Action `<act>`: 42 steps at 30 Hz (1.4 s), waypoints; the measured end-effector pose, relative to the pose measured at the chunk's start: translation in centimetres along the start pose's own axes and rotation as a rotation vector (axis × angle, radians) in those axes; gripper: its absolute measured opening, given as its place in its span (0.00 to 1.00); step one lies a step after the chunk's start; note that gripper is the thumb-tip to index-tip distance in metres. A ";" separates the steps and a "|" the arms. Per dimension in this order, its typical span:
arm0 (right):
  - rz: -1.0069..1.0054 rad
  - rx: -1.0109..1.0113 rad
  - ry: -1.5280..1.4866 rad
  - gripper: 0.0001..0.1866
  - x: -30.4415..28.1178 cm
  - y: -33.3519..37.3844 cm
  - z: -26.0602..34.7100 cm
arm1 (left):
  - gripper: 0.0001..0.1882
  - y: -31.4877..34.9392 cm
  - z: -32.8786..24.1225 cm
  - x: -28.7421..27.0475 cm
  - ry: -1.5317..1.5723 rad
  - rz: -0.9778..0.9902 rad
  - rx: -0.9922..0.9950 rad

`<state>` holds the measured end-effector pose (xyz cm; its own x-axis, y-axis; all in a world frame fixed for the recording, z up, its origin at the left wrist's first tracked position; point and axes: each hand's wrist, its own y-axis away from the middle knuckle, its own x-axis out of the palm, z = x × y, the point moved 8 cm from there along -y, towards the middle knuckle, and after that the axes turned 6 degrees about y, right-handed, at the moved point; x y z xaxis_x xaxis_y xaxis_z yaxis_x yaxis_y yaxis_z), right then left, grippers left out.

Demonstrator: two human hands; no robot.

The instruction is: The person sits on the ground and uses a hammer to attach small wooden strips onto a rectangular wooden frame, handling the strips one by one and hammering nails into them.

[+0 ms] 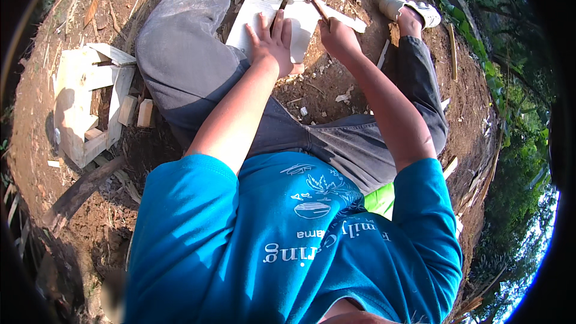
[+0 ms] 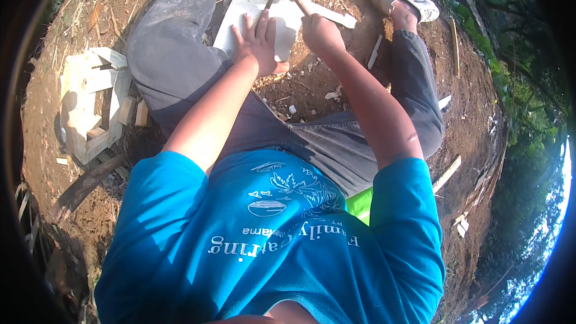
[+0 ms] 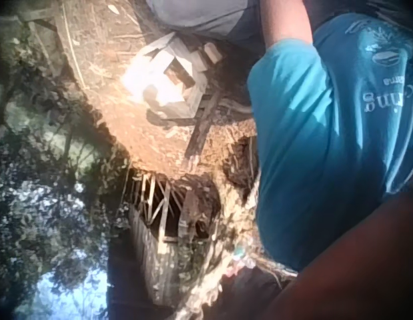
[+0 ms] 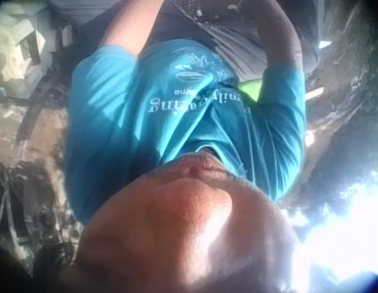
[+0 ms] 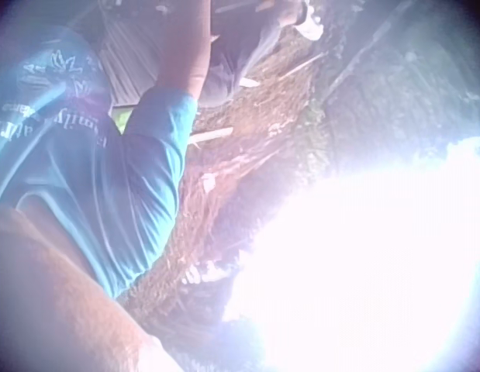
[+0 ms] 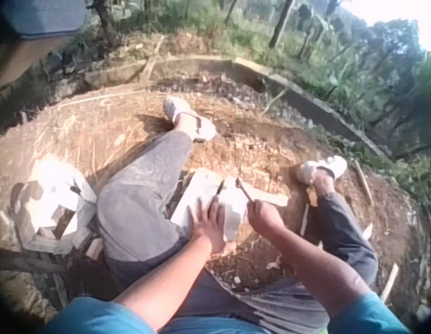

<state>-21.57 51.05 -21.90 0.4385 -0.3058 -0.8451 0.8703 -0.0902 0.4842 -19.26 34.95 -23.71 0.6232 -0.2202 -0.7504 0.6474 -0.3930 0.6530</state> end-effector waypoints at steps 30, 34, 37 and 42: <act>-0.030 0.416 -0.942 0.24 4.8 3.6 -9.6 | 0.57 -2.0 -1.8 -0.6 0.406 -0.629 0.129; -0.020 0.404 -0.907 0.26 4.2 3.0 -9.0 | 0.58 -2.6 -1.4 0.4 0.293 -0.591 0.103; -0.158 0.334 -0.900 0.25 2.7 3.4 -8.0 | 0.57 -2.4 -2.1 0.1 0.299 -0.527 0.059; -0.296 0.059 -0.928 0.22 -4.0 5.7 -2.0 | 0.58 -2.4 -1.4 0.9 0.250 -0.505 0.038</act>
<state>-17.86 53.67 -16.23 -0.1691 -0.8855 -0.4328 0.8930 -0.3235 0.3129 -19.64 36.97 -25.83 0.3279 0.2198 -0.9188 0.8790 -0.4274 0.2115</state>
